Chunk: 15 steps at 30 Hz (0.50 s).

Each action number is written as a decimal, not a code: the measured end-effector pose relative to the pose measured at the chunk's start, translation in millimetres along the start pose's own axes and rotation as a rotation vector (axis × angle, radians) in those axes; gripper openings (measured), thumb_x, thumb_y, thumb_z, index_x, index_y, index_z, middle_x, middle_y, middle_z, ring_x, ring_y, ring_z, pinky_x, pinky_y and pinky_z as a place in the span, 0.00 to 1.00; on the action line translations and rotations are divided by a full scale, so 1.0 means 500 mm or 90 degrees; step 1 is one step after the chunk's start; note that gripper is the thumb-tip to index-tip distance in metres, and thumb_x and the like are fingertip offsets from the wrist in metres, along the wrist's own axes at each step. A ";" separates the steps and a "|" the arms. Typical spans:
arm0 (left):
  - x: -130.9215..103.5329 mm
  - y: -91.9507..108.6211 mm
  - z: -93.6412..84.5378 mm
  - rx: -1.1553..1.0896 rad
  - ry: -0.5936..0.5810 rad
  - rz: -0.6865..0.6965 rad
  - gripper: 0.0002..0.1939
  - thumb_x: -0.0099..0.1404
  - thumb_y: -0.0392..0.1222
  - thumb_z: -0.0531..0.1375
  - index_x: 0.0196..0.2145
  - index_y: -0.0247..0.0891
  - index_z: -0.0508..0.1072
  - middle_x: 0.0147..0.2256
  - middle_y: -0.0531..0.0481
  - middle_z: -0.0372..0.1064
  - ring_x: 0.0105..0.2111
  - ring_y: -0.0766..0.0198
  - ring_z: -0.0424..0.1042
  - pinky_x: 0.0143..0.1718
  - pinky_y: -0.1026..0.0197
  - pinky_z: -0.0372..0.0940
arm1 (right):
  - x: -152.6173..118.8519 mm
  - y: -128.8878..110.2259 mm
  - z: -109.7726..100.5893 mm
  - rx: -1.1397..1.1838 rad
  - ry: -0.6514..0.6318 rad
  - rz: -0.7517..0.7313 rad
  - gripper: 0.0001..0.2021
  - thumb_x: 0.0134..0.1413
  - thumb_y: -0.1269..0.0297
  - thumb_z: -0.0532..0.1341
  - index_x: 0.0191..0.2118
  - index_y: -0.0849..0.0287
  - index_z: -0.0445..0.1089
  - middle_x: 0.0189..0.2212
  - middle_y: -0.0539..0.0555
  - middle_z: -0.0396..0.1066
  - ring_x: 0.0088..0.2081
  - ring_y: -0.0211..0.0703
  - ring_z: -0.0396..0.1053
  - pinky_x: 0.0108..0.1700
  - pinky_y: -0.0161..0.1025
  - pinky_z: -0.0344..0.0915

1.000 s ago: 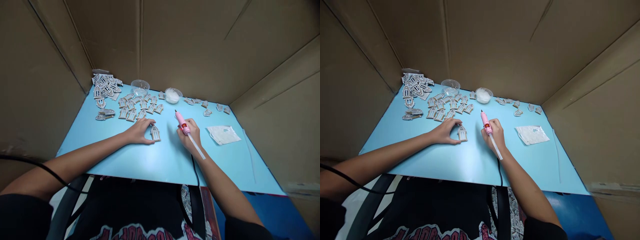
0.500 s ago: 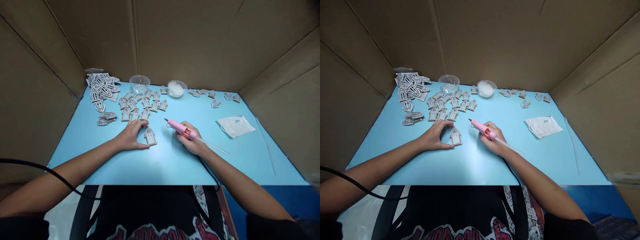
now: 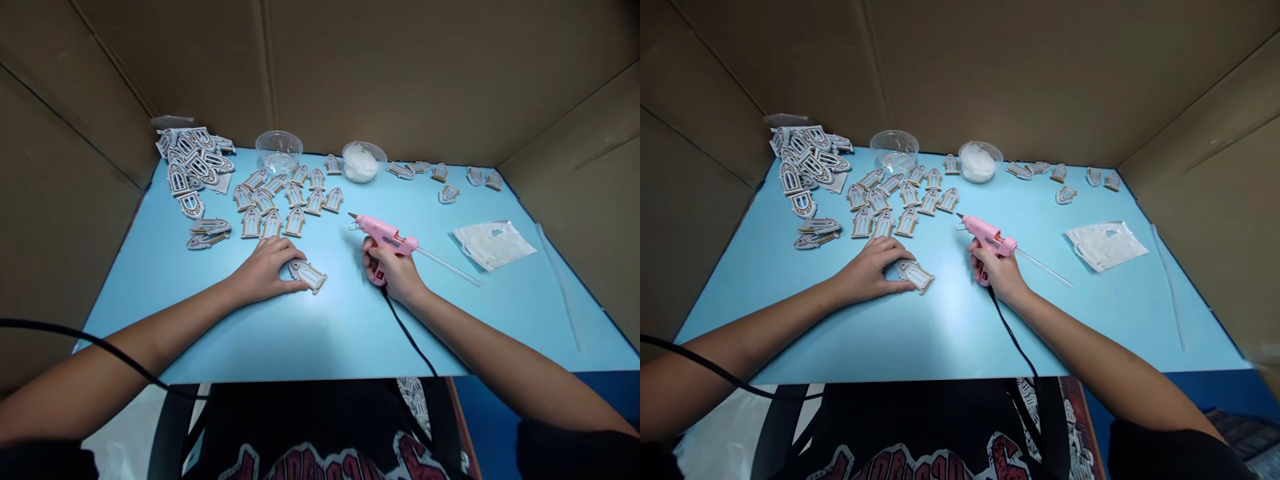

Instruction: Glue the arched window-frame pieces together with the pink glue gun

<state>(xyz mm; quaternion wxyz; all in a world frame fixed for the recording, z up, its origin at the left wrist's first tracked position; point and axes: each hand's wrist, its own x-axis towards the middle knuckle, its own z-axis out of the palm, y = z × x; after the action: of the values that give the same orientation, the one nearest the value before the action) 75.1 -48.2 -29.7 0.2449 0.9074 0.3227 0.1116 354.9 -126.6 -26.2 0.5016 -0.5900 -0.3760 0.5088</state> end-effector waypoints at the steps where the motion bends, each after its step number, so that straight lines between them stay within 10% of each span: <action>1: -0.001 0.004 -0.002 0.016 0.002 -0.019 0.28 0.59 0.63 0.72 0.46 0.40 0.75 0.43 0.46 0.73 0.46 0.49 0.70 0.52 0.48 0.61 | -0.003 0.001 -0.002 0.006 -0.006 -0.001 0.11 0.43 0.57 0.64 0.33 0.56 0.68 0.21 0.43 0.66 0.17 0.33 0.62 0.18 0.34 0.56; 5: -0.012 0.019 -0.011 0.035 0.010 -0.092 0.36 0.50 0.66 0.76 0.45 0.39 0.70 0.43 0.45 0.72 0.46 0.45 0.70 0.50 0.47 0.63 | -0.015 0.003 -0.008 0.003 -0.026 0.011 0.11 0.44 0.58 0.65 0.34 0.56 0.69 0.22 0.44 0.66 0.18 0.34 0.63 0.18 0.34 0.55; 10: -0.025 0.024 -0.012 -0.098 -0.013 -0.037 0.34 0.63 0.50 0.66 0.63 0.40 0.62 0.51 0.45 0.72 0.49 0.51 0.72 0.55 0.48 0.65 | -0.021 0.003 -0.013 -0.017 -0.056 0.022 0.09 0.46 0.59 0.63 0.34 0.56 0.69 0.23 0.44 0.66 0.18 0.34 0.63 0.18 0.34 0.55; 15: -0.032 0.020 -0.019 -0.058 -0.006 -0.102 0.56 0.46 0.67 0.77 0.65 0.40 0.62 0.43 0.48 0.70 0.46 0.46 0.72 0.54 0.43 0.67 | -0.026 0.002 -0.020 -0.050 -0.066 0.034 0.10 0.47 0.58 0.63 0.35 0.56 0.69 0.24 0.44 0.66 0.18 0.34 0.65 0.18 0.34 0.55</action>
<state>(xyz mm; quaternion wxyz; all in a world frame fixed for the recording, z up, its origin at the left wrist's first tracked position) 64.6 -61.7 -16.9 0.2953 0.8673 0.3875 0.1022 361.9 -141.5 -24.5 0.4441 -0.5920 -0.4054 0.5366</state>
